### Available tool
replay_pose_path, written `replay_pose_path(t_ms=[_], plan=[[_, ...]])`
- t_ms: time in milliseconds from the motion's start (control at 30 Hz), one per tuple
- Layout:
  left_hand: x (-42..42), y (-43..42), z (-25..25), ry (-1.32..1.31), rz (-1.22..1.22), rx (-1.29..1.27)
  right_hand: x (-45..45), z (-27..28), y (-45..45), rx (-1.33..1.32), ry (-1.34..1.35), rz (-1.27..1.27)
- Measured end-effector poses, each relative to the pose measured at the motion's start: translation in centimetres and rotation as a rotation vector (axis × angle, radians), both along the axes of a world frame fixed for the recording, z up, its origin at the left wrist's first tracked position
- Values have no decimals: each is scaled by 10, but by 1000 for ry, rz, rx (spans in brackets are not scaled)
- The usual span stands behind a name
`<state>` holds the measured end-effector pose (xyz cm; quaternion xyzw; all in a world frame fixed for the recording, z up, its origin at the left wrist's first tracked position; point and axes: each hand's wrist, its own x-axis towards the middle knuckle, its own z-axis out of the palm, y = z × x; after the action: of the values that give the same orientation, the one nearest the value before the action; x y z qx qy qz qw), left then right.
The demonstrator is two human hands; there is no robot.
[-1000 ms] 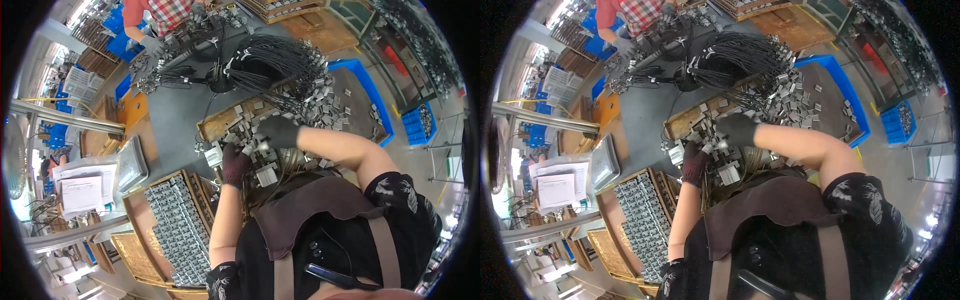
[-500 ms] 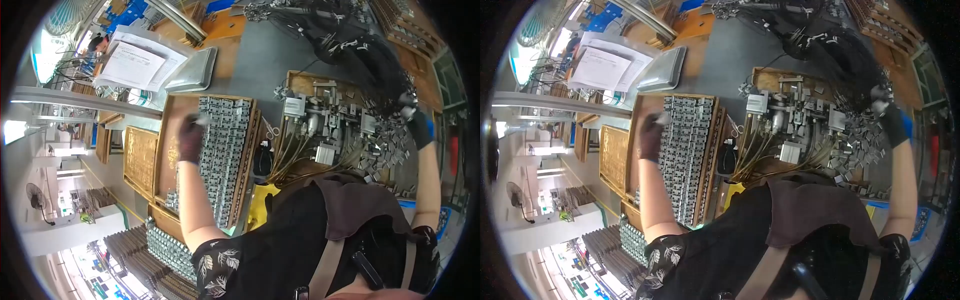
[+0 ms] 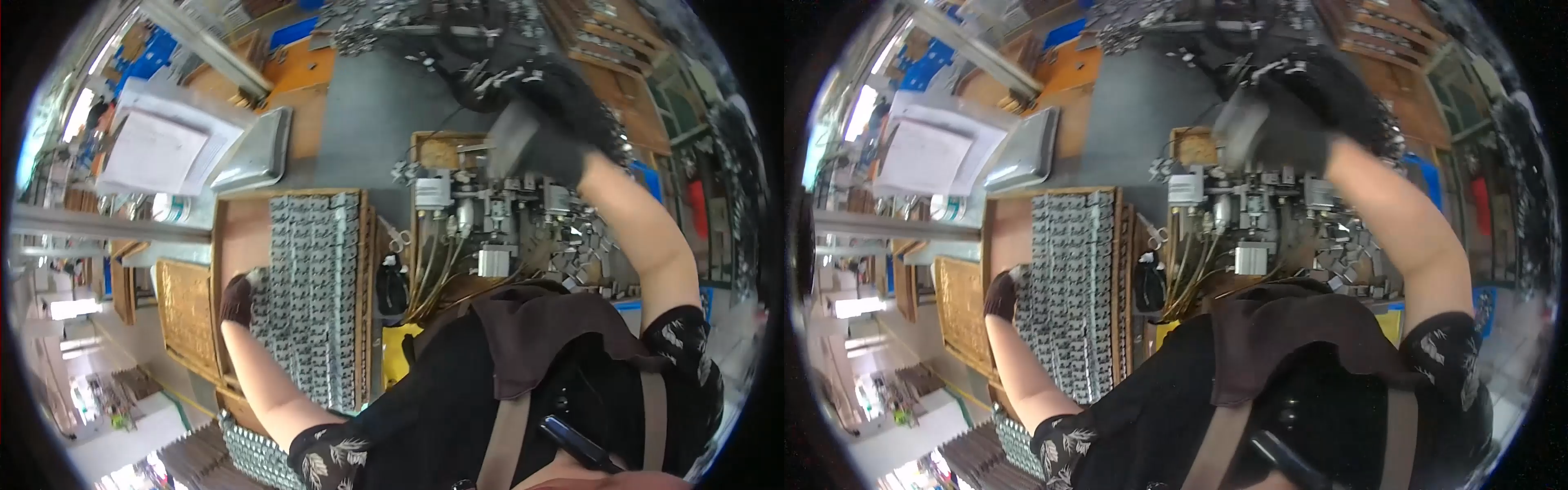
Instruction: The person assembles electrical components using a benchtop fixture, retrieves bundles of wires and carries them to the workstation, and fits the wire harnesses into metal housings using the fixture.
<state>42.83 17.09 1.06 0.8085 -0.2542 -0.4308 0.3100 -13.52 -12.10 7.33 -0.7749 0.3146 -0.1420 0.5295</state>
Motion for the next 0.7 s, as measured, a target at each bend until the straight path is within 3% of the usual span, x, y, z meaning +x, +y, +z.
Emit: replay_pose_path(t_ms=[33,67,100,167,233,267,333,400,433,467,500,567,633,700], plan=[[1,6,-2,-43,-20,-74,21,-8,39,-678,307,168],[30,20,-29,71,84,-183,39,12,61,-716,580,644],[54,25,-57,189,188,-287,37,16,70,-696,615,593],[42,11,-41,85,538,-280,21,16,68,-681,674,522],[17,-18,-11,88,543,-531,4,14,61,-783,972,497],[-28,-29,24,413,450,-810,-4,22,64,-648,992,550],[-40,-74,12,581,-36,-889,-28,-1,74,-571,1016,638],[-161,-113,53,814,115,-874,-40,-3,75,-454,1023,749],[-203,-132,49,950,-52,-829,-45,-2,74,-451,1023,742],[-234,-148,18,750,-154,-872,-54,-2,70,-508,825,572],[-283,-153,29,734,-283,-790,-63,-1,65,-560,626,404],[-359,-170,18,826,-370,-665,-78,5,59,-590,678,407],[-405,-180,-15,547,-597,-415,-94,8,55,-646,774,426],[-435,-186,-48,717,-499,-351,-108,2,56,-650,867,445]])
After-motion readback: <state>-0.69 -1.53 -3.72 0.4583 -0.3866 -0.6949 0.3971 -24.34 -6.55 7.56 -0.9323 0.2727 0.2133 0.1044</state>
